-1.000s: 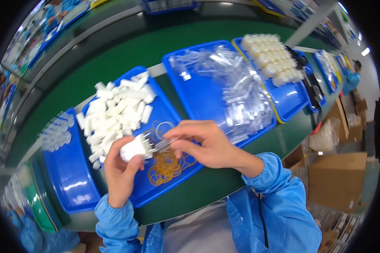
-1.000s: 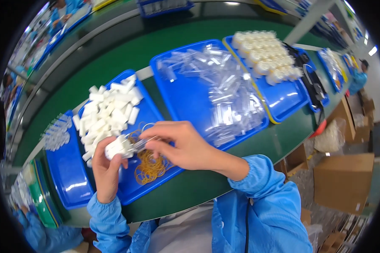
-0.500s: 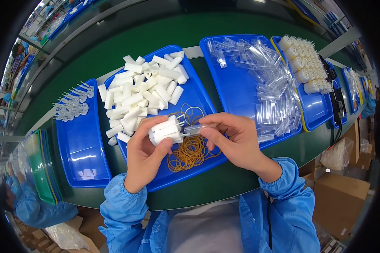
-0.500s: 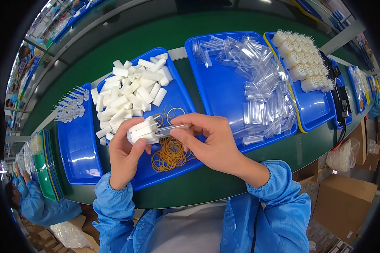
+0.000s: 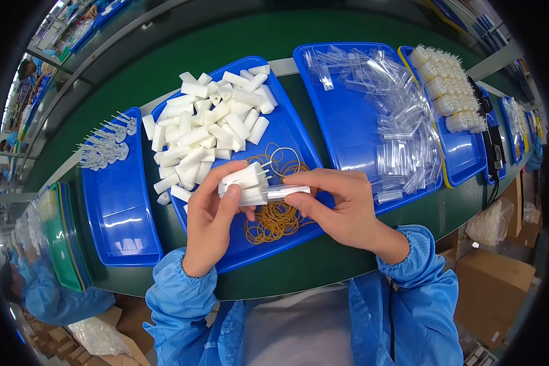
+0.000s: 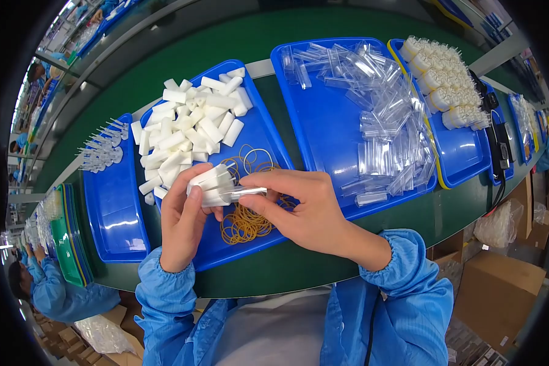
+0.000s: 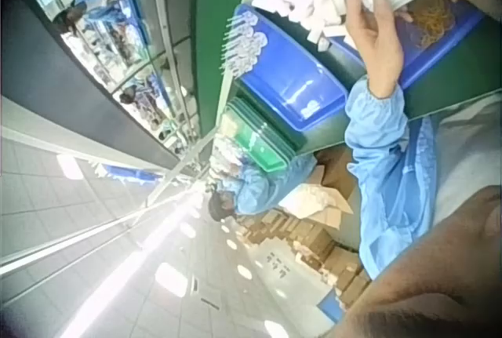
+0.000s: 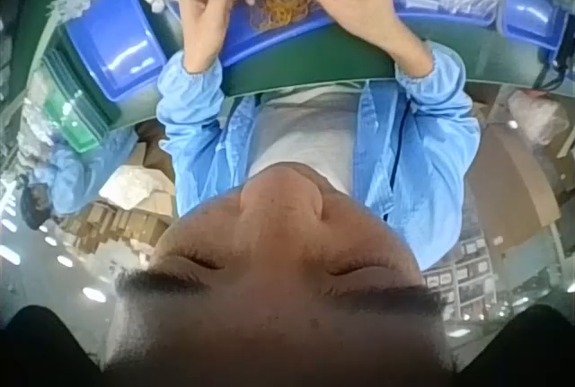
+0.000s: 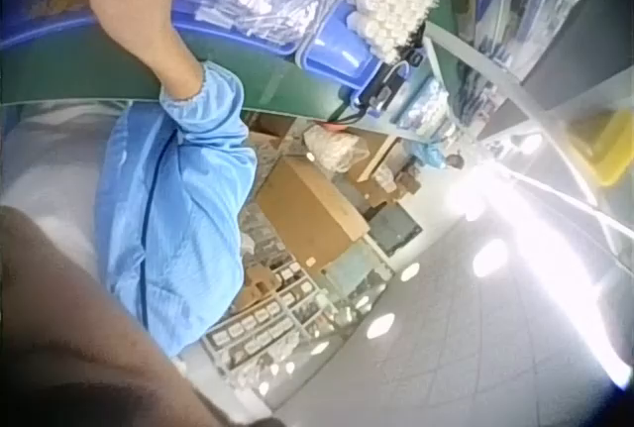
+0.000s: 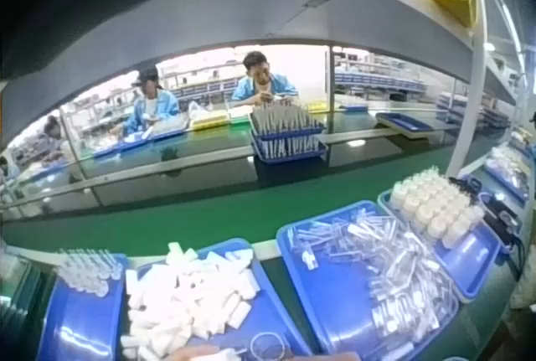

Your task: The person assembles component units by attaching foam cylinders to plastic cores, sliding clear plastic sleeves over them, securing each bundle with a rubber band, and placing the finished assemblies onto a tray.

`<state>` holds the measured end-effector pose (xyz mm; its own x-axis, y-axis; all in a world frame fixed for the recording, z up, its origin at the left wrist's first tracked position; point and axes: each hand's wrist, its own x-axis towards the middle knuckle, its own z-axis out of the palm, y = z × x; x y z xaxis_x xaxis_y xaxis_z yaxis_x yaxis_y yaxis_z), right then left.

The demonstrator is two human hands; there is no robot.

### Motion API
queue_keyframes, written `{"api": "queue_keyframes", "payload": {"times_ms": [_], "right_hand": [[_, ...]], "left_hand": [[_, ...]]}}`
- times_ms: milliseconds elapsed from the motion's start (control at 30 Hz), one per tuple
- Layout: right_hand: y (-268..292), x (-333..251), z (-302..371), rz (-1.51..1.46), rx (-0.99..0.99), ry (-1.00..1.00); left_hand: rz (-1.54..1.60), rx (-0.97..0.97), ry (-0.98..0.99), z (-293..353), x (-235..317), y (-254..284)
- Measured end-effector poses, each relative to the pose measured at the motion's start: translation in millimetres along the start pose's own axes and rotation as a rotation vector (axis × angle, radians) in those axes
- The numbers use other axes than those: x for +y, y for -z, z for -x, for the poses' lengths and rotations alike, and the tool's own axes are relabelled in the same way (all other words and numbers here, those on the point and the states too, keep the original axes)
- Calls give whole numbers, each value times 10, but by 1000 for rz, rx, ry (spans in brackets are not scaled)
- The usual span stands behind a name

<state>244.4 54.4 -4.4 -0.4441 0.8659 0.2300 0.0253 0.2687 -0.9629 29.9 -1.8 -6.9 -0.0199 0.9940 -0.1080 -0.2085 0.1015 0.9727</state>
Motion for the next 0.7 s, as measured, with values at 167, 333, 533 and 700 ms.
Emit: {"api": "queue_keyframes", "payload": {"times_ms": [167, 333, 533, 700], "right_hand": [[-14, -19, 7, 103, 4, 120], [-26, -20, -5, 184, 23, 156], [-27, -15, 11, 181, 16, 186], [-25, -26, 13, 224, 37, 182]], "left_hand": [[33, 36, 67, 11, 28, -35], [64, 49, 78, 10, 9, -39], [71, 43, 82, 33, 12, -52], [85, 19, 90, 31, 16, -53]]}}
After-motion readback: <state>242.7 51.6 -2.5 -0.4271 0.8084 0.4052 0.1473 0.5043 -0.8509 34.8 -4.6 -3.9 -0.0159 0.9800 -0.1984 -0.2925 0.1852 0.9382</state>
